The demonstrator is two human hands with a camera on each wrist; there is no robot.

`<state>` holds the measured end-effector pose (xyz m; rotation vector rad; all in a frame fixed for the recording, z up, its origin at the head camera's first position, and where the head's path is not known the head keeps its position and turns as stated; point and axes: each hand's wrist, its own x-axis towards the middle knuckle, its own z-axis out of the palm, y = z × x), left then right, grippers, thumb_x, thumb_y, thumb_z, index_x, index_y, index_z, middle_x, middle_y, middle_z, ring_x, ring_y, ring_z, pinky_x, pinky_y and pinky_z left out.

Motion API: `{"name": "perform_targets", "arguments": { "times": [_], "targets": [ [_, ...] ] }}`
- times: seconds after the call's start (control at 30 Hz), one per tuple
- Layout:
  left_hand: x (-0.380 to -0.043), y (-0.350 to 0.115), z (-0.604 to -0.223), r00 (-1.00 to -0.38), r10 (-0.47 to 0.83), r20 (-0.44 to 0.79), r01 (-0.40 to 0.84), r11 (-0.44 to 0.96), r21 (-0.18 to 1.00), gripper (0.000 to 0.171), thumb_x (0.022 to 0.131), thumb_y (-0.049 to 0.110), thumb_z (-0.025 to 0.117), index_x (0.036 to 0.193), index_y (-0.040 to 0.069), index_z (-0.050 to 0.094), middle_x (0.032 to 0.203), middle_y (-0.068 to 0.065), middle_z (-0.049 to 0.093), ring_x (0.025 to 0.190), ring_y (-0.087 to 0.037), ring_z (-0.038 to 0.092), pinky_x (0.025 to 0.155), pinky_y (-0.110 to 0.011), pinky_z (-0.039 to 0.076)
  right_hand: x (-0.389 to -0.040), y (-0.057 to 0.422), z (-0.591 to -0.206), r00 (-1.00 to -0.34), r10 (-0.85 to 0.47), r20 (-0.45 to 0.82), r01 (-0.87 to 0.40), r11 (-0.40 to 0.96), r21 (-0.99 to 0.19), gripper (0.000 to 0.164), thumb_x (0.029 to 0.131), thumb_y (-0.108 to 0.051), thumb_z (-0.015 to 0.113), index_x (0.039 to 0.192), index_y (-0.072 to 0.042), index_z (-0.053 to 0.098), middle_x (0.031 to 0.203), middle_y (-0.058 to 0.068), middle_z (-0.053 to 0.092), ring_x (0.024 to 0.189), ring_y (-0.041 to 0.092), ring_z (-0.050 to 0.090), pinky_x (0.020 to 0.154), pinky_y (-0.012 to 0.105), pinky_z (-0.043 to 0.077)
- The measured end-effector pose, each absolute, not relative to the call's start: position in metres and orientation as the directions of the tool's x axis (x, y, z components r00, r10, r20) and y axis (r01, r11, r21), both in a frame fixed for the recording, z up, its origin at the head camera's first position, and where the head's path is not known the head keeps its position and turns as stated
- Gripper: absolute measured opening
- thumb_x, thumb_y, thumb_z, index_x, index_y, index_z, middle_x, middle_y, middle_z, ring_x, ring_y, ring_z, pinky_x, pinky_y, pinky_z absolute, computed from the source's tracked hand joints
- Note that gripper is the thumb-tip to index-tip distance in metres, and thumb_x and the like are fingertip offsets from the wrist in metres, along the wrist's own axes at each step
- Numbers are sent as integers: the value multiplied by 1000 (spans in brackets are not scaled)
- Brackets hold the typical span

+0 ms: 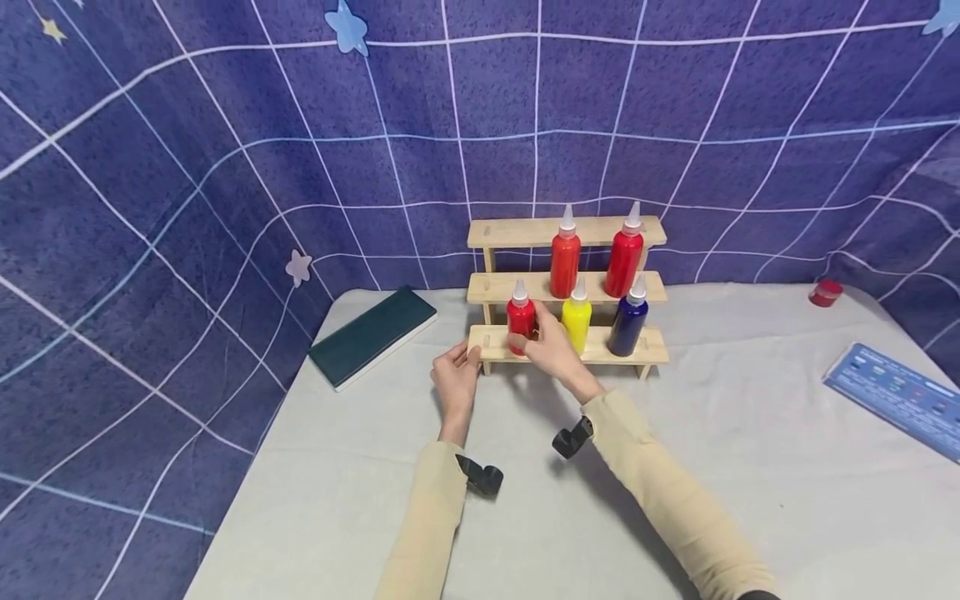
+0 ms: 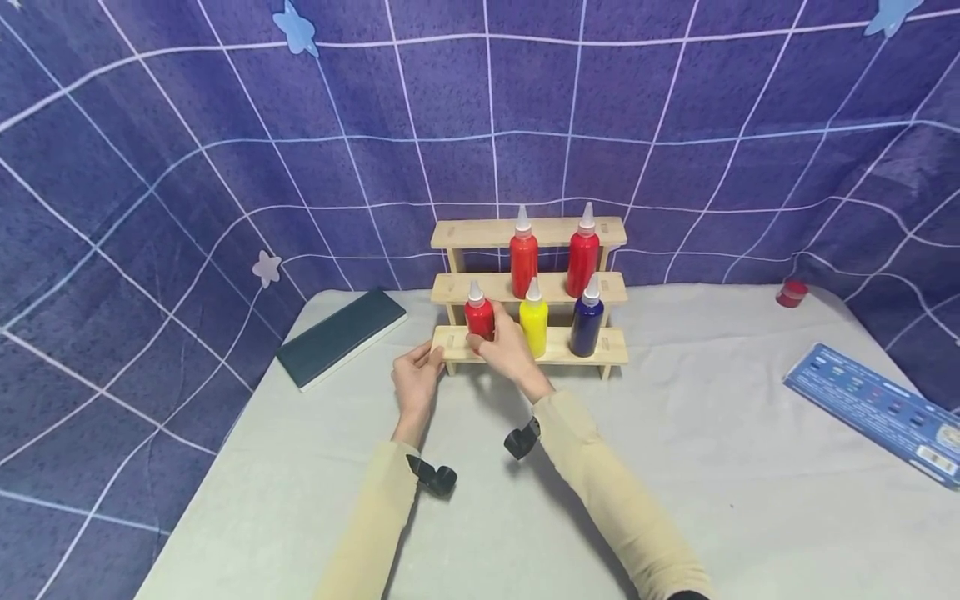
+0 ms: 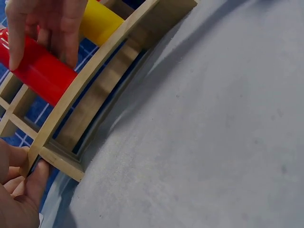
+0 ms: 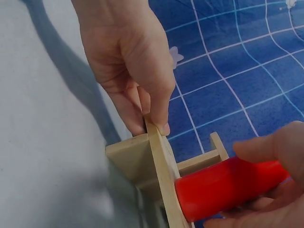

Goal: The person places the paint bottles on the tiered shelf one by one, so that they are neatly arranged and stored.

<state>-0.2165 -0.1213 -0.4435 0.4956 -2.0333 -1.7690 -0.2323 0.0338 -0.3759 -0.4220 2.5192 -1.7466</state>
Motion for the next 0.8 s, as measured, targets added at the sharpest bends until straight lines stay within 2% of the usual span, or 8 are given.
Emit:
{"name": "perform_targets", "arguments": {
  "times": [0.2, 0.43, 0.6, 0.7, 0.8],
  "targets": [
    [-219, -122, -444, -864, -500, 62, -17, 152, 988, 28, 89, 7, 69, 113, -6, 69, 103, -24, 70, 94, -31, 71, 73, -26, 62, -228, 32, -368, -953, -218, 209, -275, 340, -899, 69, 88, -10, 68, 146, 2, 33, 137, 24, 52, 121, 37, 54, 108, 49, 45],
    [-226, -131, -443, -871, -486, 74, -5, 159, 987, 28, 89, 6, 68, 113, -8, 68, 103, -26, 70, 96, -32, 71, 76, -27, 62, -211, 30, -336, -920, -224, 321, -383, 351, -854, 75, 91, -19, 68, 152, -3, 27, 152, 17, 39, 139, 31, 40, 115, 49, 36],
    [-227, -139, -438, -870, -485, 92, -33, 243, 970, 28, 93, 12, 64, 114, -5, 70, 104, -22, 71, 97, -30, 71, 81, -36, 62, -197, 38, -311, -888, -242, 390, -435, 170, -884, 69, 94, -15, 66, 153, -8, 29, 155, 12, 37, 143, 25, 35, 117, 45, 34],
    [-227, -146, -432, -861, -499, 96, -52, 275, 960, 29, 95, 17, 61, 115, -2, 70, 106, -19, 72, 99, -29, 70, 85, -39, 60, -189, 48, -299, -863, -226, 453, -472, 36, -881, 66, 96, -8, 62, 153, -7, 30, 154, 13, 37, 142, 26, 36, 116, 44, 35],
    [-225, -155, -426, -863, -496, 92, -49, 263, 963, 32, 98, 20, 58, 119, -2, 68, 107, -18, 72, 101, -29, 69, 87, -41, 58, -183, 64, -288, -842, -173, 510, -512, -37, -858, 64, 96, -2, 58, 153, -5, 28, 154, 13, 38, 141, 25, 38, 116, 40, 37]
  ]
}}
